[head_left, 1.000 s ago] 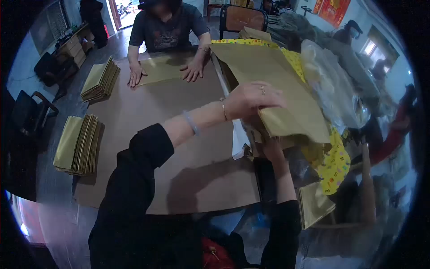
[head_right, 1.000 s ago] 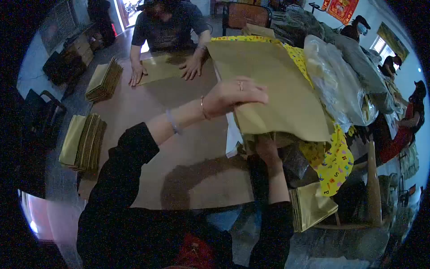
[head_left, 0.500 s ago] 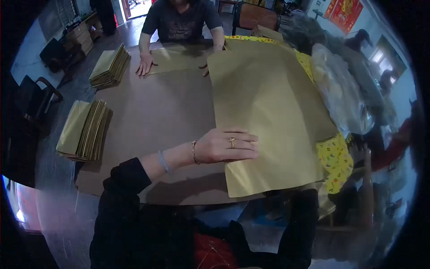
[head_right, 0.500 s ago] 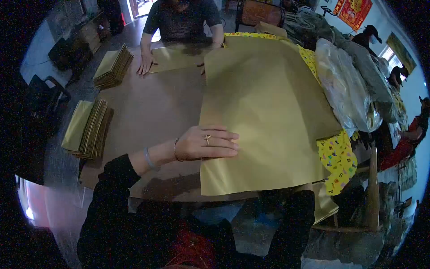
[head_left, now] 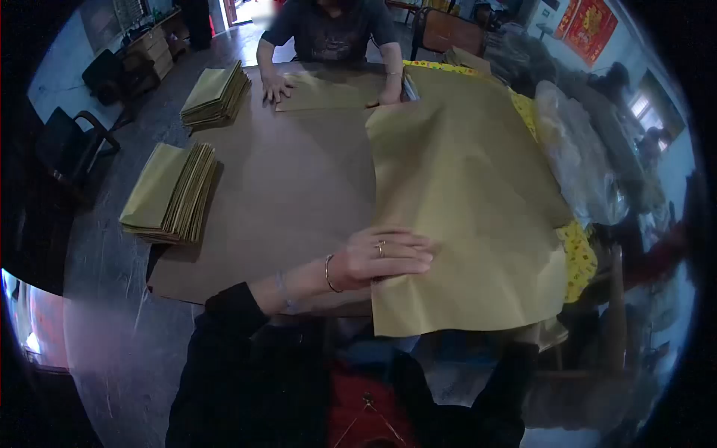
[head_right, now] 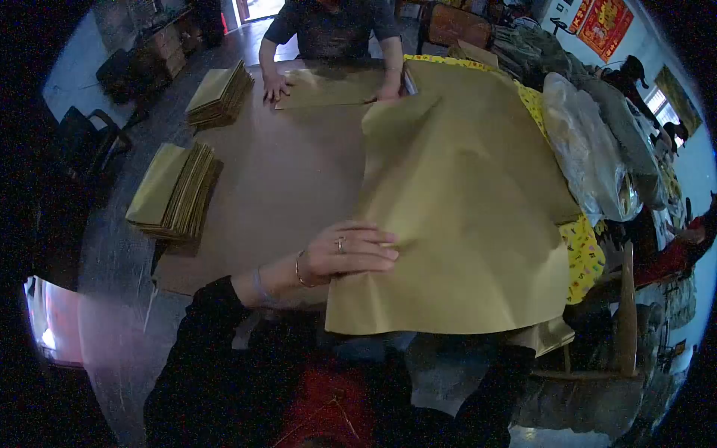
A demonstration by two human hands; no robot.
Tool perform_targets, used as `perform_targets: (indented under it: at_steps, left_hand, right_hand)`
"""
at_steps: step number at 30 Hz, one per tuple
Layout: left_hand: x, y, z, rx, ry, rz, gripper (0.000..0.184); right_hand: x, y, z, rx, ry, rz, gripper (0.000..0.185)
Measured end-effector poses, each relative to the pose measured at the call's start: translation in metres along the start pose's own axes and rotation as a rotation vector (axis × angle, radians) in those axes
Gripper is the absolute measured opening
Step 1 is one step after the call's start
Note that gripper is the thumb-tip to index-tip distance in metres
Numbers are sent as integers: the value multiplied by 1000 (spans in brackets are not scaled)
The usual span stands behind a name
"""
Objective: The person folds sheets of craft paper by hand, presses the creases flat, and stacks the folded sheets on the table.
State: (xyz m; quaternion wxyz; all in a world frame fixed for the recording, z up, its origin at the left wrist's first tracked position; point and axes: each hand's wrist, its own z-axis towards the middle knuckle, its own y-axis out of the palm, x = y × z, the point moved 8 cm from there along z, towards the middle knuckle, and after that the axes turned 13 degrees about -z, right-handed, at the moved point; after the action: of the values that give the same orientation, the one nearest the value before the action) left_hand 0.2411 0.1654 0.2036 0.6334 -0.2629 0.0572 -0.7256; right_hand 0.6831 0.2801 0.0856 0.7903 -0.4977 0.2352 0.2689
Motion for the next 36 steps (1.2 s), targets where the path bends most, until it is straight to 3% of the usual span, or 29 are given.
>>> perform_targets:
  at_steps: [5, 7, 8, 10, 11, 15, 16, 19, 20, 27, 32, 34, 36]
  left_hand:
    - [11, -63, 15, 114, -84, -45, 23]
    - [7, -104, 17, 342, -208, -176, 21]
    - [-5, -125, 11, 527, -243, -452, 22]
    - [-9, -206, -9, 592, -312, 230, 27]
    - [-5, -237, 0, 563, -243, 230, 31]
    - [67, -289, 45, 928, -80, -128, 37]
    - [85, -303, 52, 928, -85, -126, 38]
    - [131, -347, 79, 885, -141, -77, 39]
    - [144, -362, 88, 862, -174, -54, 40]
    - [162, -436, 110, 816, -416, 58, 45]
    - [112, -440, 109, 744, -455, -5, 48]
    - [88, -451, 107, 845, -660, 78, 45]
    - [77, -473, 122, 793, -746, 24, 45]
  right_hand:
    - [-24, -23, 31, 68, -113, 225, 21]
    - [-44, -37, 53, 78, -185, 293, 19]
    - [-96, -47, 47, 121, -272, 198, 19]
    - [-182, -67, 40, 185, -369, 134, 21]
    - [-193, -80, 50, 201, -350, 149, 20]
    - [-229, -134, 80, 359, -350, -8, 18]
    - [-232, -151, 91, 400, -370, -64, 19]
    - [-237, -190, 143, 120, -658, -332, 36]
    - [-257, -190, 143, 132, -660, -329, 35]
    - [-361, -120, 110, 233, -461, 76, 29]
    - [-385, -73, 117, 172, -298, 110, 28]
    - [-386, -65, 133, 94, -253, 162, 25]
    - [-386, -55, 144, -58, -183, 309, 20]
